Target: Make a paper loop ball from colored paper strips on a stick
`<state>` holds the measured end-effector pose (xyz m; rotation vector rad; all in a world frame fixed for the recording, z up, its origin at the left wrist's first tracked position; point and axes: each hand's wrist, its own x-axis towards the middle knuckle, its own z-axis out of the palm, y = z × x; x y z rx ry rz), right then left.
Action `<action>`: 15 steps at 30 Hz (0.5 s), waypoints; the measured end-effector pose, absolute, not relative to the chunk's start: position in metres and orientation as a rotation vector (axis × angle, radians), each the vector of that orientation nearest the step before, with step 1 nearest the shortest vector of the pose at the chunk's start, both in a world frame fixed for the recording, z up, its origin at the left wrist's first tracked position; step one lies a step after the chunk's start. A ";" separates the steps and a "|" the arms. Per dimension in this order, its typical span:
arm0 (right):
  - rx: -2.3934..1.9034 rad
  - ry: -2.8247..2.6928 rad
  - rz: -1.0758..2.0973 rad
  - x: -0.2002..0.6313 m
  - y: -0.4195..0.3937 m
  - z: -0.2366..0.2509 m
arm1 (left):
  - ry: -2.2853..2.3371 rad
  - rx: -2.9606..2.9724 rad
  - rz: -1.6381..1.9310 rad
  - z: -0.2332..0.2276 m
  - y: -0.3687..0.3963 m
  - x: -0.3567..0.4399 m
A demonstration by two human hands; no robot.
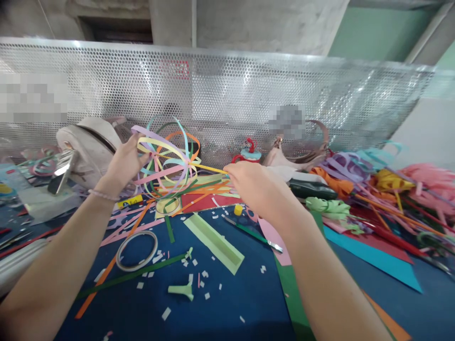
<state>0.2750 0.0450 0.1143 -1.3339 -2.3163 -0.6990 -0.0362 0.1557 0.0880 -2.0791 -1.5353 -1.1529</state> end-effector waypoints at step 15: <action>-1.488 -2.206 -0.618 0.269 0.037 0.125 | -1.265 -2.034 -1.586 0.095 0.153 -0.037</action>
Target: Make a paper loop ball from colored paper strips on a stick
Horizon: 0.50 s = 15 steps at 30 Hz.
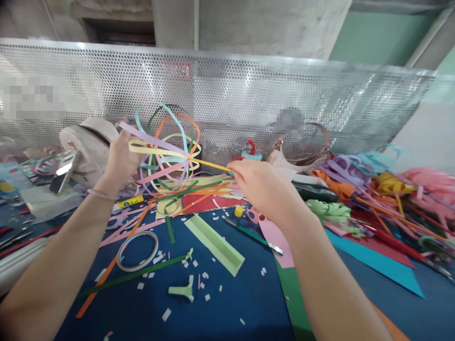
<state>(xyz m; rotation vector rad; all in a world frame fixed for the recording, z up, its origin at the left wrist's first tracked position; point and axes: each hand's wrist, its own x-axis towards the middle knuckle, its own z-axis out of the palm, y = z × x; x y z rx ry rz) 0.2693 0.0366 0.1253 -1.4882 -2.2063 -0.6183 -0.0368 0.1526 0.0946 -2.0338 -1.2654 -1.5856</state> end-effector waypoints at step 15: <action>-1.467 -2.175 -0.587 0.271 0.037 0.124 | -1.296 -1.977 -1.601 0.100 0.149 -0.036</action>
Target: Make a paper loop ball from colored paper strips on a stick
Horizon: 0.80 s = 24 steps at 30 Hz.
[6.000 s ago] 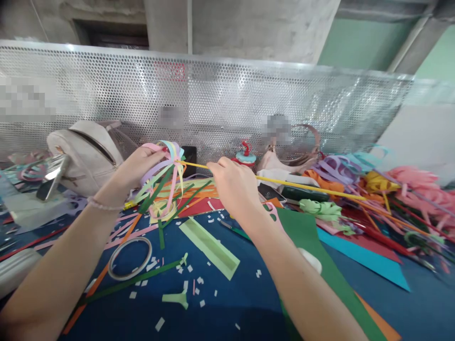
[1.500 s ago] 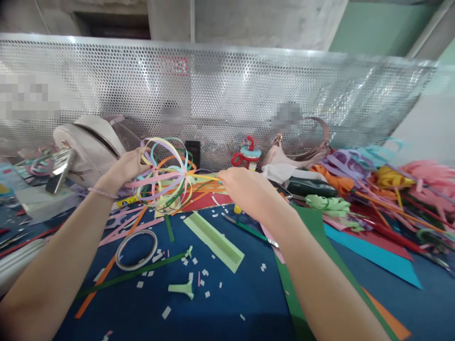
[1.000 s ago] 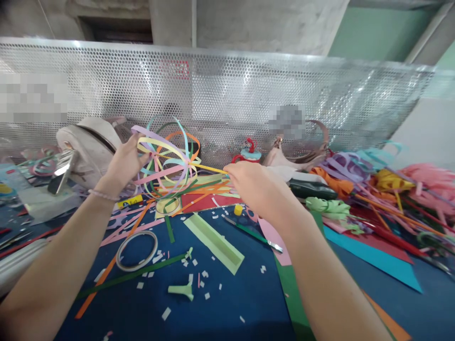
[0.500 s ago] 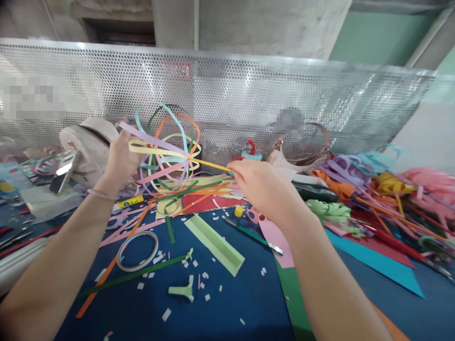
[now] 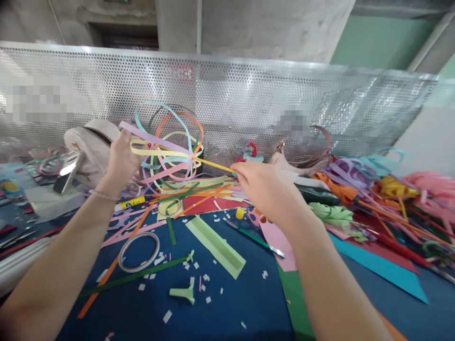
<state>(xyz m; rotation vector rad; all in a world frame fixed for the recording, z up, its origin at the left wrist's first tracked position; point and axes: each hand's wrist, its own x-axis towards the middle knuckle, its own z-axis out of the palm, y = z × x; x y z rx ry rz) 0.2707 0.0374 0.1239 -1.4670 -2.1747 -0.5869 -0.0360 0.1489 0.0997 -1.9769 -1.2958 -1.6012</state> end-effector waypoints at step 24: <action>-1.464 -2.193 -0.592 0.269 0.034 0.127 | -1.296 -1.985 -1.606 0.105 0.141 -0.035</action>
